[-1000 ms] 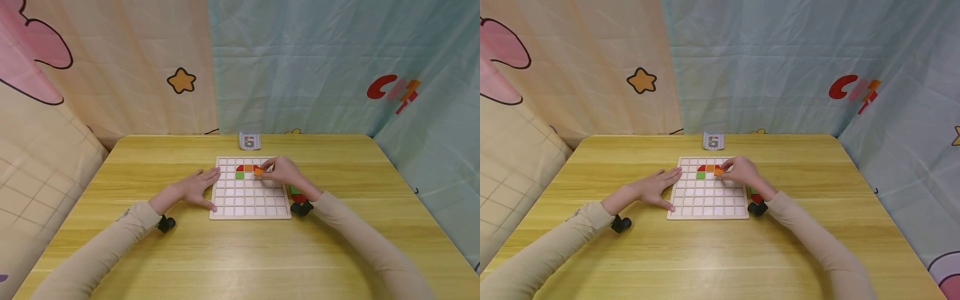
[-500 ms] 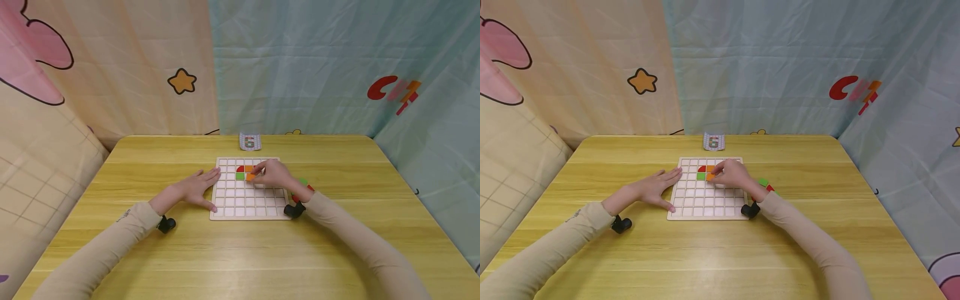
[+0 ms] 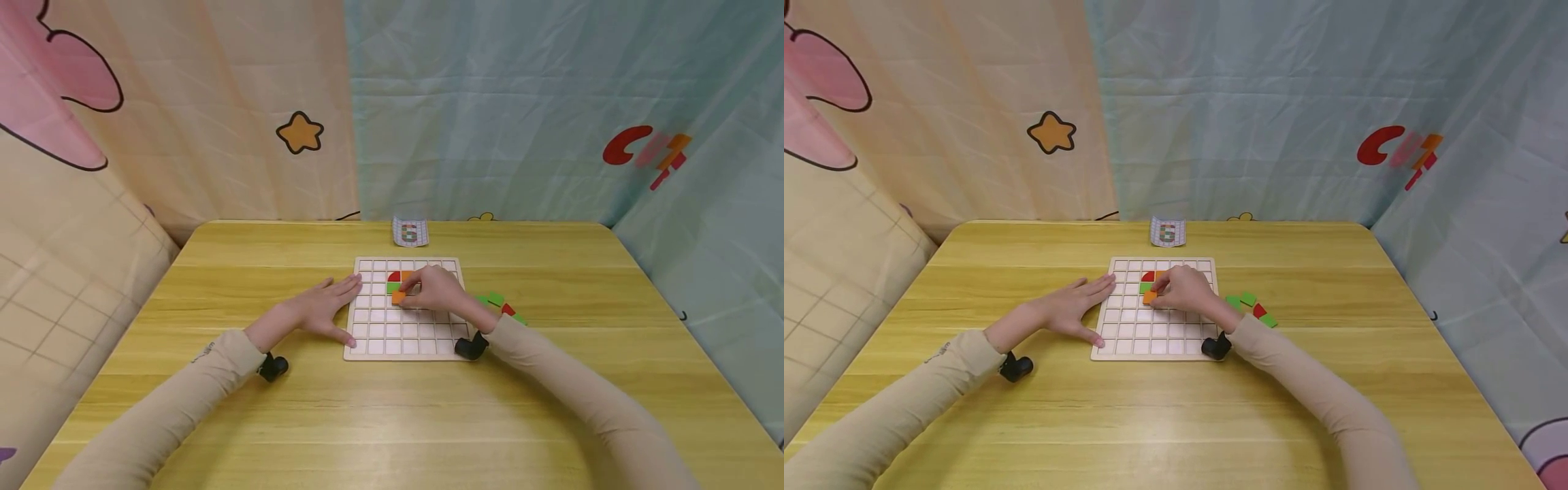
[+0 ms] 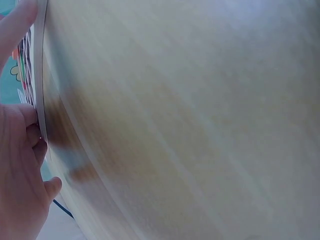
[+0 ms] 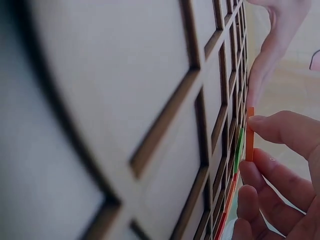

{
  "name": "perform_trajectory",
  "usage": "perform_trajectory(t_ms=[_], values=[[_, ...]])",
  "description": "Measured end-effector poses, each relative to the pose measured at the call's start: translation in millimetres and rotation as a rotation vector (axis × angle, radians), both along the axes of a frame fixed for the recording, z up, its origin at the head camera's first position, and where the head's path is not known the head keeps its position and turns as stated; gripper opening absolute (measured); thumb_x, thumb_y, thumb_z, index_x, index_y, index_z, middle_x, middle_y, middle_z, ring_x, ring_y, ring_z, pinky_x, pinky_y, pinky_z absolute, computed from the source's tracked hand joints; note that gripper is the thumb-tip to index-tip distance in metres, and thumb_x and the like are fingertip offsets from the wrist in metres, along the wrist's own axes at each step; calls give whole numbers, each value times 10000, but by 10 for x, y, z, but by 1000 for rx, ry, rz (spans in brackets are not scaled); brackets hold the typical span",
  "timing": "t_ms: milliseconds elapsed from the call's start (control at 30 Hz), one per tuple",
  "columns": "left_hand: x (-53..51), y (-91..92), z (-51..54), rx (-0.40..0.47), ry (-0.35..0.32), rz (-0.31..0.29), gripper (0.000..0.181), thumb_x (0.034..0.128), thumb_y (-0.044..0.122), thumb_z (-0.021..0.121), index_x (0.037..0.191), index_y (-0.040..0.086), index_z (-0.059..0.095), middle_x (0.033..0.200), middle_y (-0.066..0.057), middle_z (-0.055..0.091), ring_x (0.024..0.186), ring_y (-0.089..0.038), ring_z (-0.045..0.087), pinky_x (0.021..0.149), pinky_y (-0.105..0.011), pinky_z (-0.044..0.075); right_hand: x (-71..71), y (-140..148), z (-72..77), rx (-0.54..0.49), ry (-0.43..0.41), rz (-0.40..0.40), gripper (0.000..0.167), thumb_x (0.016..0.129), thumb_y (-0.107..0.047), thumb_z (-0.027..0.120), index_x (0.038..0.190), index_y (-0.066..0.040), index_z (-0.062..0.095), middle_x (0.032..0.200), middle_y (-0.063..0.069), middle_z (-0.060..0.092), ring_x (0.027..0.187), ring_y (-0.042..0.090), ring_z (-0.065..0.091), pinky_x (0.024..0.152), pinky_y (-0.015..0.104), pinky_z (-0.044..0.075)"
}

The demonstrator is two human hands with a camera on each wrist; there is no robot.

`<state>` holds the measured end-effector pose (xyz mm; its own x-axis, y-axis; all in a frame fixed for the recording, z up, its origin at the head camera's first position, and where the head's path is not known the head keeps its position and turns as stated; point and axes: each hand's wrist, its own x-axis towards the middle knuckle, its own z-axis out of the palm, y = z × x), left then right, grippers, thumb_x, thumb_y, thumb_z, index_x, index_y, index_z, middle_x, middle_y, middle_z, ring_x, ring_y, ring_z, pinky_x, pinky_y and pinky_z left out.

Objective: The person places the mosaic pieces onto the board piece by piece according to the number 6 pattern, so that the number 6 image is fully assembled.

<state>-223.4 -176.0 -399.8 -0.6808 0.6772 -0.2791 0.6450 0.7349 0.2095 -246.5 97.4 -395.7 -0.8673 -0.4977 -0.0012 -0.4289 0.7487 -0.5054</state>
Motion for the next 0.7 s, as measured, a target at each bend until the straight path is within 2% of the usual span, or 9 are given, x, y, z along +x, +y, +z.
perform_trajectory(t_ms=[233, 700], values=[[-1, 6, -1, 1, 1, -2, 1180, 750, 744, 599, 1546, 50, 71, 1631, -100, -16, 1511, -252, 7, 1215, -522, 43, 4, -21, -5, 3, 4, 6, 239, 772, -346, 785, 939, -175, 773, 824, -51, 734, 628, 96, 522, 519, 210, 357], [-4, 12, 5, -9, -4, 7, 1186, 749, 748, 596, 1546, 50, 64, 1631, -97, -24, 1512, -246, 7, 1216, -518, 41, 25, -56, -10, 27, -35, -1, 226, 793, -345, 778, 939, -172, 773, 876, -40, 740, 670, 97, 538, 561, 218, 395]])
